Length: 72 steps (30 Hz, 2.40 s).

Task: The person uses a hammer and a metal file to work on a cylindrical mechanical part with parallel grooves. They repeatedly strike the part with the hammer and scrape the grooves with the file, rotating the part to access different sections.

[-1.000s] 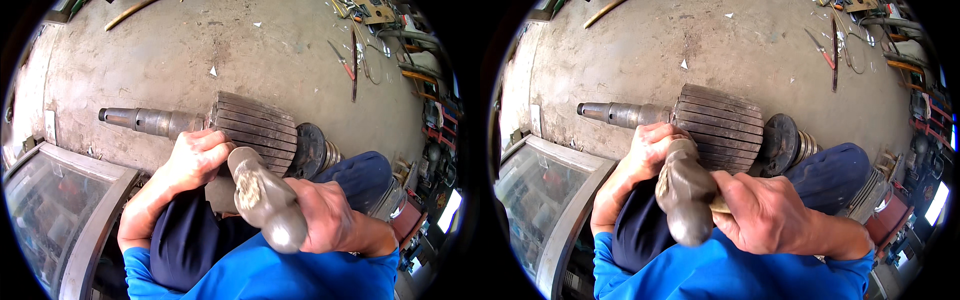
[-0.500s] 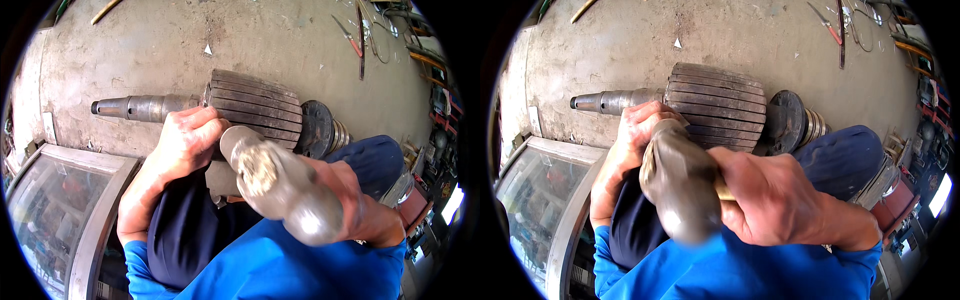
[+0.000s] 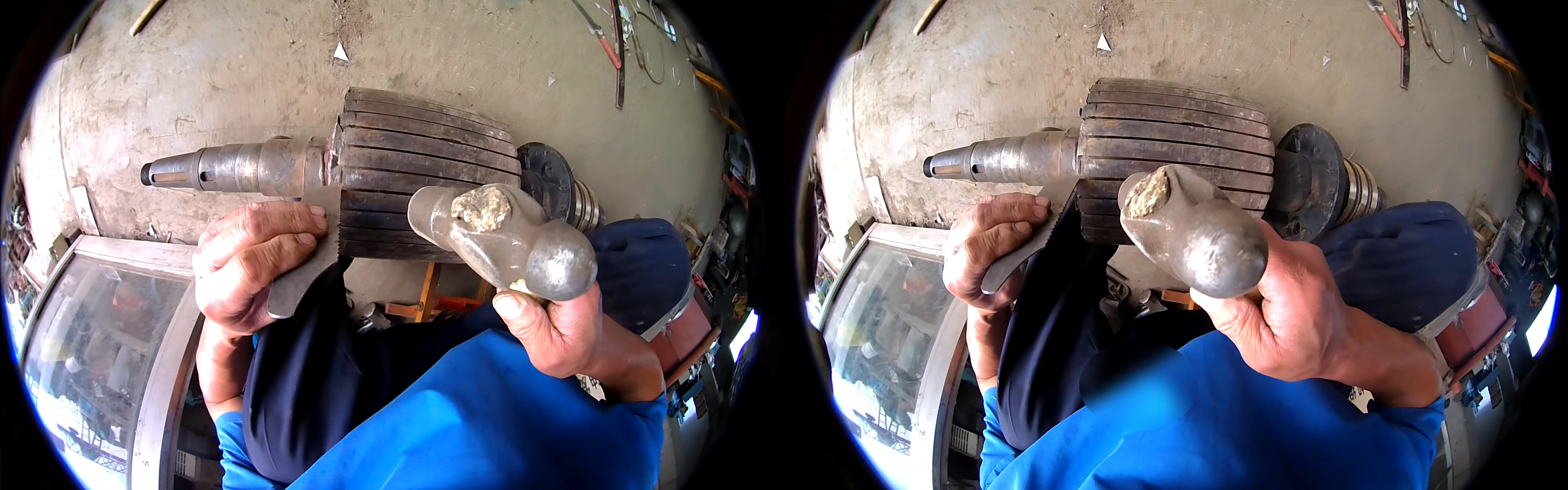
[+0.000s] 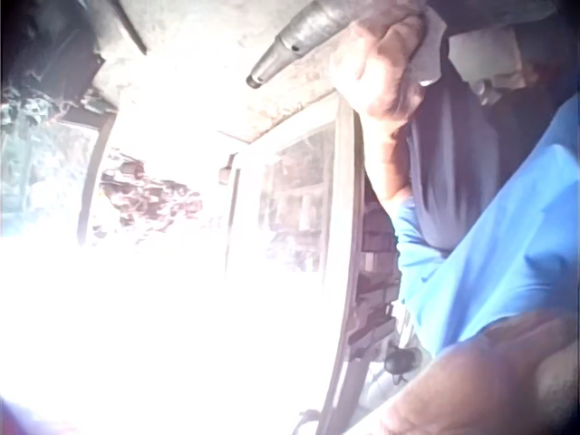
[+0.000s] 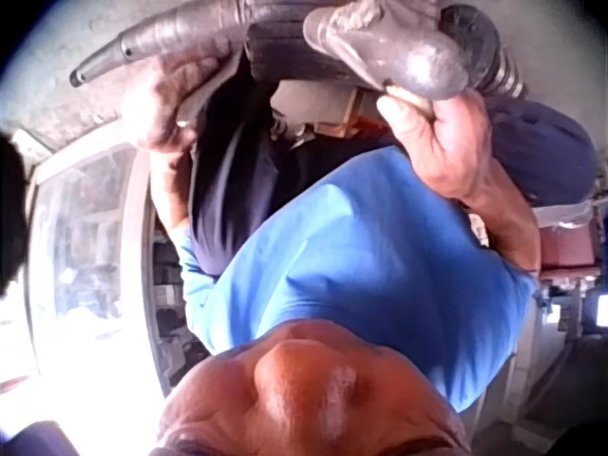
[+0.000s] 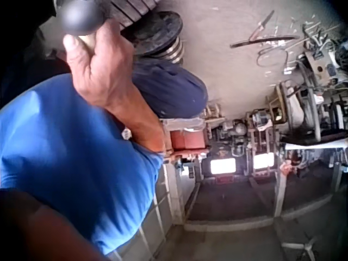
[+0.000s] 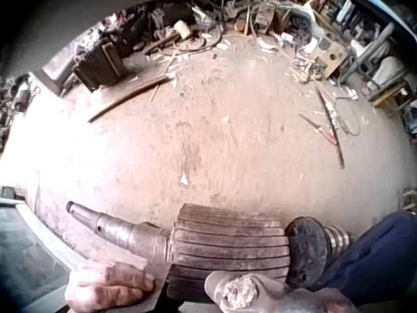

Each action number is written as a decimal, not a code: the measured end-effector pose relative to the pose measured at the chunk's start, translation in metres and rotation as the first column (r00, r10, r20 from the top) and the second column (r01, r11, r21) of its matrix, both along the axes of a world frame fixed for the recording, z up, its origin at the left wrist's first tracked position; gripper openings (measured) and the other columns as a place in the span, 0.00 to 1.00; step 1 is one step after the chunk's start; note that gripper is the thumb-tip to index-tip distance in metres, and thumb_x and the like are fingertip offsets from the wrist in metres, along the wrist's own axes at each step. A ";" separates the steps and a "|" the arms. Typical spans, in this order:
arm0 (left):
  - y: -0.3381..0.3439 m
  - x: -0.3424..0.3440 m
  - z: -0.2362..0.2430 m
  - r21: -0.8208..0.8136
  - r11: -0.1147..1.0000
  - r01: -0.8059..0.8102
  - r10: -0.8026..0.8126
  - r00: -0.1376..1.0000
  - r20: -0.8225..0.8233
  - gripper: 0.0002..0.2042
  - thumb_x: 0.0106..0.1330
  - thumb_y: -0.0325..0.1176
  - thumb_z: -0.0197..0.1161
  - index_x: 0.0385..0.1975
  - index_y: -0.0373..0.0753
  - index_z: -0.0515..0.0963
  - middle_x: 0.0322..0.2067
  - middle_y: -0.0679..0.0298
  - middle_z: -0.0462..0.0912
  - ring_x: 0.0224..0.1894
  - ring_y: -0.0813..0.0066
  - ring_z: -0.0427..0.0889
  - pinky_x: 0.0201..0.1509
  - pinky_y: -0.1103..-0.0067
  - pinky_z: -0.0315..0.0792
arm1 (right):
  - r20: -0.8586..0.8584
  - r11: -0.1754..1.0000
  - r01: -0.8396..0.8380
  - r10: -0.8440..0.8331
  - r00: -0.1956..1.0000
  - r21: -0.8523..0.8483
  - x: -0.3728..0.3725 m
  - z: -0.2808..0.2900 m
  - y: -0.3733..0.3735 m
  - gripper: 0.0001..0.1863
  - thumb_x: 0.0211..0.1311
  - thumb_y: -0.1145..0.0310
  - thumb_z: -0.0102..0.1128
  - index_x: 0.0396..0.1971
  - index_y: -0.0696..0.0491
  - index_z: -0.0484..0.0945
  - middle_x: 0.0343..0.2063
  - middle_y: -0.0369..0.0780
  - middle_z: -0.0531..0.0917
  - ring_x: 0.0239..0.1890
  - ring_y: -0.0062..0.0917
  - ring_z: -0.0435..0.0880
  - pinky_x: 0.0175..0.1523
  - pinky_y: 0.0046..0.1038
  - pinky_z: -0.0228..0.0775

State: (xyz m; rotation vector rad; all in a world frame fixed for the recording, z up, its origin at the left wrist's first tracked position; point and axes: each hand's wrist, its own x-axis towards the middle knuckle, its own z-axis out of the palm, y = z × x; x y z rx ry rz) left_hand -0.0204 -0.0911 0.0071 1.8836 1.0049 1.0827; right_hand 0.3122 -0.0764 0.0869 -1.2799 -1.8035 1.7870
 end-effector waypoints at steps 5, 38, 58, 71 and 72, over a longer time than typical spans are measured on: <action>0.001 0.004 0.002 -0.016 0.999 0.041 -0.041 0.999 0.005 0.11 0.70 0.31 0.72 0.40 0.28 0.81 0.37 0.44 0.90 0.40 0.49 0.94 0.44 0.59 0.89 | 0.035 0.999 -0.015 0.013 0.999 0.045 0.005 -0.005 -0.004 0.20 0.80 0.67 0.63 0.61 0.66 0.76 0.42 0.49 0.89 0.37 0.32 0.94 0.44 0.33 0.87; 0.009 0.044 -0.012 0.167 0.978 0.124 -0.108 0.989 -0.097 0.13 0.51 0.28 0.72 0.37 0.33 0.83 0.37 0.55 0.88 0.38 0.59 0.92 0.40 0.70 0.89 | 0.047 0.946 -0.323 0.322 0.946 0.024 0.025 0.040 -0.007 0.30 0.60 0.60 0.74 0.57 0.63 0.82 0.32 0.43 0.88 0.29 0.34 0.90 0.31 0.34 0.81; 0.010 0.038 -0.014 0.094 0.982 0.166 -0.146 0.970 -0.194 0.15 0.54 0.32 0.68 0.42 0.36 0.83 0.39 0.62 0.87 0.36 0.64 0.90 0.32 0.70 0.84 | 0.266 0.814 -0.342 0.240 0.934 0.469 -0.022 0.059 -0.005 0.35 0.52 0.59 0.78 0.55 0.68 0.80 0.25 0.41 0.78 0.19 0.31 0.80 0.23 0.33 0.75; 0.005 0.040 -0.019 0.048 0.985 0.165 -0.150 0.962 -0.229 0.20 0.47 0.29 0.69 0.44 0.38 0.82 0.40 0.64 0.86 0.36 0.62 0.88 0.33 0.69 0.84 | 0.203 0.849 -0.262 0.186 0.961 0.459 -0.020 0.051 -0.001 0.32 0.60 0.63 0.77 0.56 0.70 0.77 0.25 0.45 0.80 0.20 0.35 0.83 0.24 0.34 0.75; 0.003 0.041 -0.018 0.036 0.985 0.169 -0.157 0.963 -0.219 0.20 0.46 0.29 0.69 0.44 0.38 0.82 0.40 0.64 0.86 0.36 0.62 0.88 0.33 0.69 0.84 | 0.191 0.849 -0.254 0.184 0.964 0.464 -0.018 0.052 -0.001 0.32 0.59 0.63 0.77 0.56 0.69 0.77 0.26 0.45 0.81 0.21 0.36 0.84 0.25 0.35 0.76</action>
